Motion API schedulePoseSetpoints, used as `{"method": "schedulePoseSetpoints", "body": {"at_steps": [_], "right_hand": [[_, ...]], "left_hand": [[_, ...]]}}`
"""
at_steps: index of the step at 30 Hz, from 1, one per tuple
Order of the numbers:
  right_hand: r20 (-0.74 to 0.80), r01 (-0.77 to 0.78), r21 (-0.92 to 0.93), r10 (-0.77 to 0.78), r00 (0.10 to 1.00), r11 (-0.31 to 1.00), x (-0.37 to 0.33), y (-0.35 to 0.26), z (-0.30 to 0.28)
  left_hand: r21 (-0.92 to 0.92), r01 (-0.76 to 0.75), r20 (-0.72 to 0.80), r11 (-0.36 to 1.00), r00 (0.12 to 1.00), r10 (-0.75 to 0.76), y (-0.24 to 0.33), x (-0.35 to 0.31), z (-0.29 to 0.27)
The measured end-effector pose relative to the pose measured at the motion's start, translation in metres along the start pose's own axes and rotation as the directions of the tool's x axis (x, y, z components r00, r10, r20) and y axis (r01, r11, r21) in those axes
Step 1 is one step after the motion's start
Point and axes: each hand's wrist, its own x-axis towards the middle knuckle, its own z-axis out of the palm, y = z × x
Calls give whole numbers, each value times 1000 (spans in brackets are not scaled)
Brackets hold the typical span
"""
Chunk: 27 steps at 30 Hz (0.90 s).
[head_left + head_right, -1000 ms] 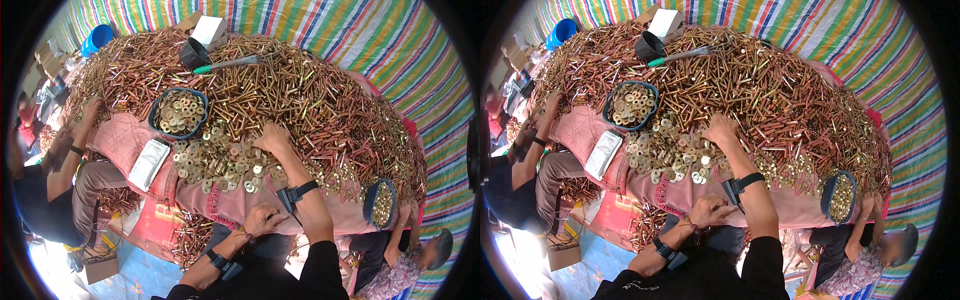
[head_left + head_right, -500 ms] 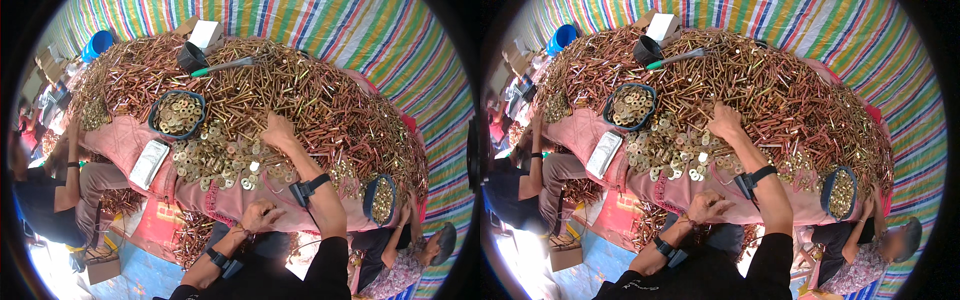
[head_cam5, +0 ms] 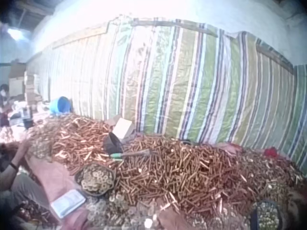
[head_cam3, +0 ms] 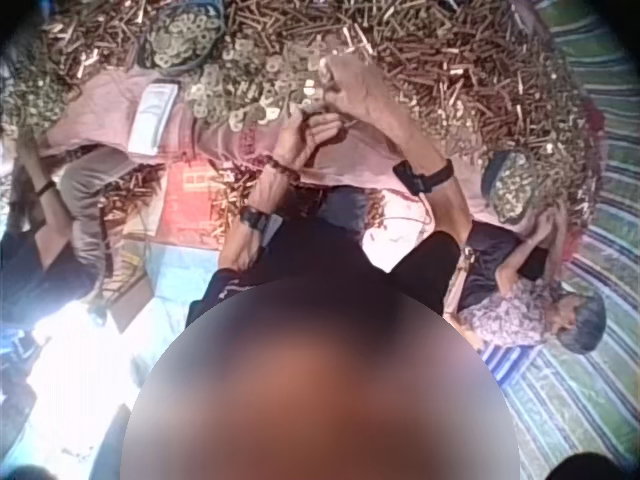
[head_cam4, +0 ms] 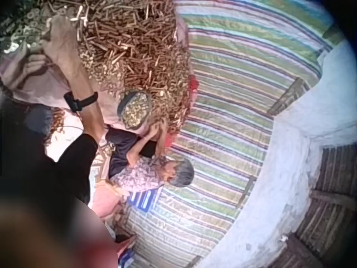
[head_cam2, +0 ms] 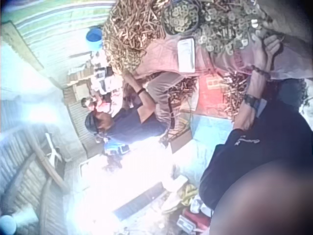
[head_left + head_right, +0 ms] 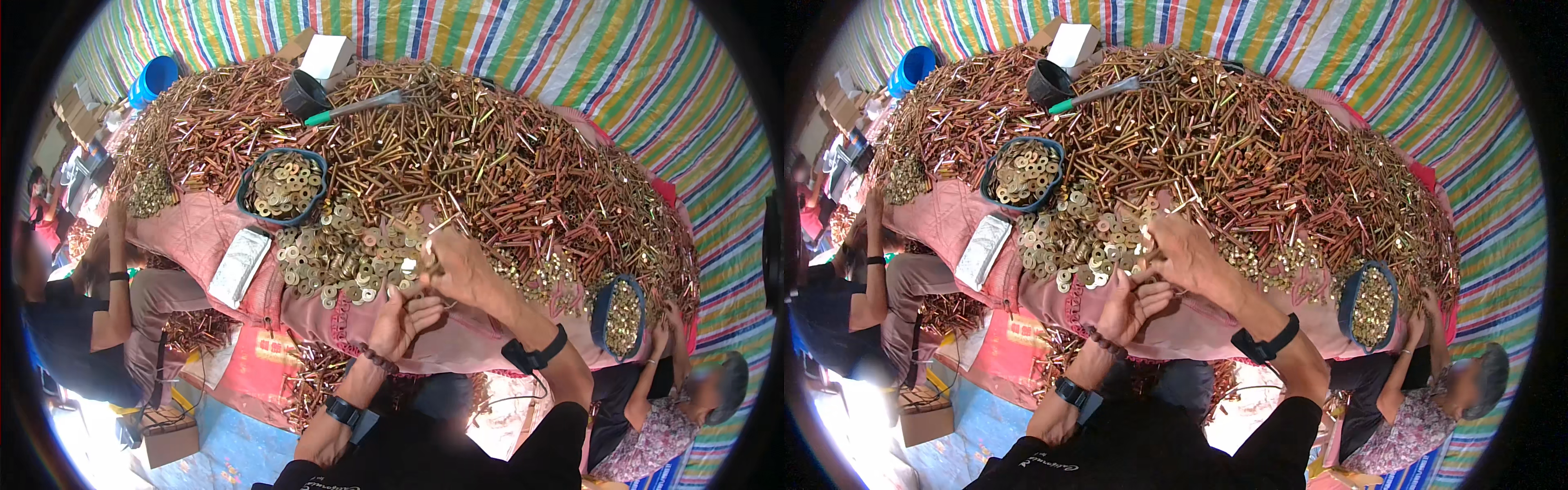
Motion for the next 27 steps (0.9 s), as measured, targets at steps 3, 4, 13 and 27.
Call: {"method": "schedulePoseSetpoints", "body": {"at_steps": [3,4,13,27], "right_hand": [[41,194,115,-200,979,974,-19,-11,5],[55,236,134,-245,968,962,-24,-13,8],[187,367,-118,-342,921,923,-54,-4,31],[-41,97,-164,-105,994,982,-75,2,48]], "left_hand": [[-311,64,187,948,982,-5,8,5,-3],[-450,111,331,886,942,50,10,6,-5],[-673,158,376,722,914,150,6,-1,-13],[-533,61,122,844,993,5,11,-3,-5]]}}
